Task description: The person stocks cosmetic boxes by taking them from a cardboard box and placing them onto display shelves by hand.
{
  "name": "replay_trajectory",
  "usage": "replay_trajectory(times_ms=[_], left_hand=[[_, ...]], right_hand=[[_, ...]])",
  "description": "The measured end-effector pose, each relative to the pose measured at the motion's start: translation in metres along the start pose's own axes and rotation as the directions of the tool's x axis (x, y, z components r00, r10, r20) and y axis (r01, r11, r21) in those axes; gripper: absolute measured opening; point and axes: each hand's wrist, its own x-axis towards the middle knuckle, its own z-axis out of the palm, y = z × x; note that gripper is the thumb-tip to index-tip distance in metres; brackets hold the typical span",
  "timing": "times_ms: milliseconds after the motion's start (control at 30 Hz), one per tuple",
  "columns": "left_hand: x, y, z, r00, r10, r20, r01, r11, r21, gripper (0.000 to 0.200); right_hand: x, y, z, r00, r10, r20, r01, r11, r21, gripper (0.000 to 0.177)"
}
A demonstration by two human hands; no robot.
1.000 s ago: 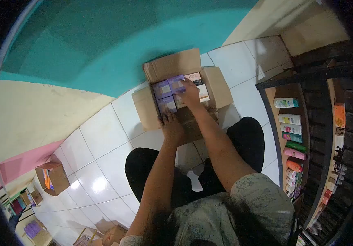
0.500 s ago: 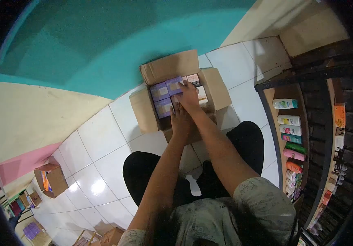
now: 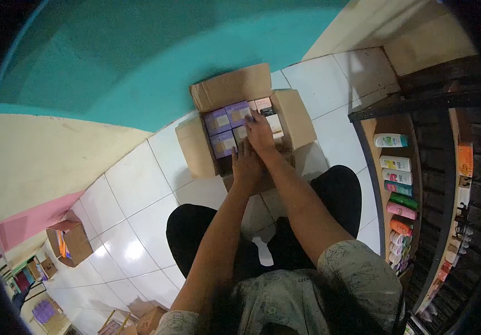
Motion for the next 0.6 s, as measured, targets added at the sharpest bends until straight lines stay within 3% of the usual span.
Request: replay_trajectory(times_ms=[133,233,333,433,467,533,567,600], left_hand=[[0.004,-0.004,0.009,1.000,0.002,0.031,-0.003,1.000,0.009,0.062],[0.004,0.000,0.002,1.000,-0.006,0.031,0.006,1.000,-0.013,0.062],[0.003,0.000,0.004,0.999,0.001,0.038,-0.002,1.000,0.031,0.064],[0.008,0.000,-0.002,0.992,-0.011,0.128,0.008,1.000,0.023,0.064],[0.008,-0.001,-0.006,0.988,-0.008,0.153,0.000,0.999,0.051,0.064],[-0.001,0.001,-0.018,0.993,-0.003,0.120,-0.004,0.999,0.051,0.064],[-0.011,0.003,-0.027,0.998,0.002,0.060,-0.003,1.000,0.028,0.065],[-0.018,0.003,-0.041,1.000,0.008,-0.004,-0.008,1.000,0.007,0.065]], right_hand=[[0.002,-0.013,-0.019,0.991,0.075,0.110,-0.055,0.983,-0.173,0.027],[0.008,-0.013,-0.029,0.980,0.045,0.192,-0.008,0.981,-0.193,0.036],[0.017,-0.018,-0.029,0.983,-0.058,0.177,0.091,0.978,-0.186,0.034],[0.009,-0.013,-0.004,0.948,-0.099,0.301,0.194,0.933,-0.305,0.037],[0.010,-0.013,-0.004,0.960,-0.147,0.240,0.218,0.927,-0.304,0.034],[0.022,-0.001,-0.012,0.973,0.041,0.229,-0.055,0.997,0.053,0.030],[0.033,-0.005,-0.031,0.961,0.131,0.244,-0.189,0.954,0.232,0.028],[0.039,-0.010,-0.056,0.962,0.262,0.080,-0.260,0.782,0.566,0.025]])
